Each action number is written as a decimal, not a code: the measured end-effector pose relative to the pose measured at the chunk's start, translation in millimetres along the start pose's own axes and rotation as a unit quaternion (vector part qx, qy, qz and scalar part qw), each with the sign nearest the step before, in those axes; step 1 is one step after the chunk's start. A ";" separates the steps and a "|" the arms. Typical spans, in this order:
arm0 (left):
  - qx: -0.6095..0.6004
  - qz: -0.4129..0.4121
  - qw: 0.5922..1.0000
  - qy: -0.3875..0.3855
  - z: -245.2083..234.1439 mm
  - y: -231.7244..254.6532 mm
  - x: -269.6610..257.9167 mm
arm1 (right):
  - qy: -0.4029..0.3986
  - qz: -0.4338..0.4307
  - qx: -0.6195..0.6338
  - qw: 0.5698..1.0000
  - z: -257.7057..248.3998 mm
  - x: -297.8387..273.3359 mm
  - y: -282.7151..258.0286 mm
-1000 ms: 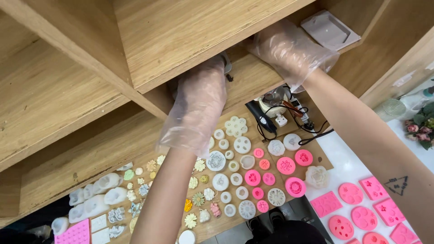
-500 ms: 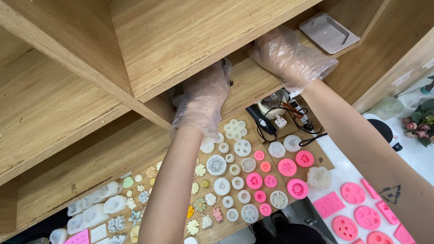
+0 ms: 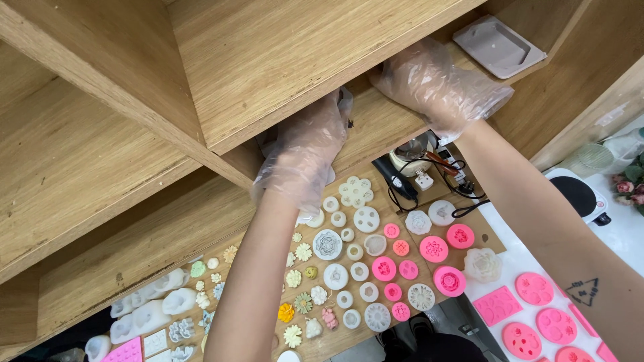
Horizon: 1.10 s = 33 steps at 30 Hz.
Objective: Organizing and inspecting various silicone candle and soap molds on a workbench and shelving unit.
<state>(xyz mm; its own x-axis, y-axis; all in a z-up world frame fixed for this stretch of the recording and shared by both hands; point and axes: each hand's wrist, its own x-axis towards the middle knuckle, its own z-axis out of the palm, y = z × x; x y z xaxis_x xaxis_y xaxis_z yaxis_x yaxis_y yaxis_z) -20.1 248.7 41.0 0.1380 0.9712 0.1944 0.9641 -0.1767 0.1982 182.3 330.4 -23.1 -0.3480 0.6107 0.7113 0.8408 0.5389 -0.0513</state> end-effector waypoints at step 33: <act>-0.447 -0.031 0.890 -0.086 65.2 -31.7 56.3 | -0.018 0.031 0.029 0.999 1.7 1.2 -0.3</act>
<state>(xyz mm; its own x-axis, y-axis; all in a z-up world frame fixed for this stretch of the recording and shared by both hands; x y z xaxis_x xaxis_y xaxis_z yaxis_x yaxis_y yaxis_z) -28.1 319.4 -16.9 0.1979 0.9800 0.0218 0.4153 -0.1040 0.9037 180.9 331.9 -23.4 -0.3112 0.6648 0.6791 0.8365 0.5308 -0.1363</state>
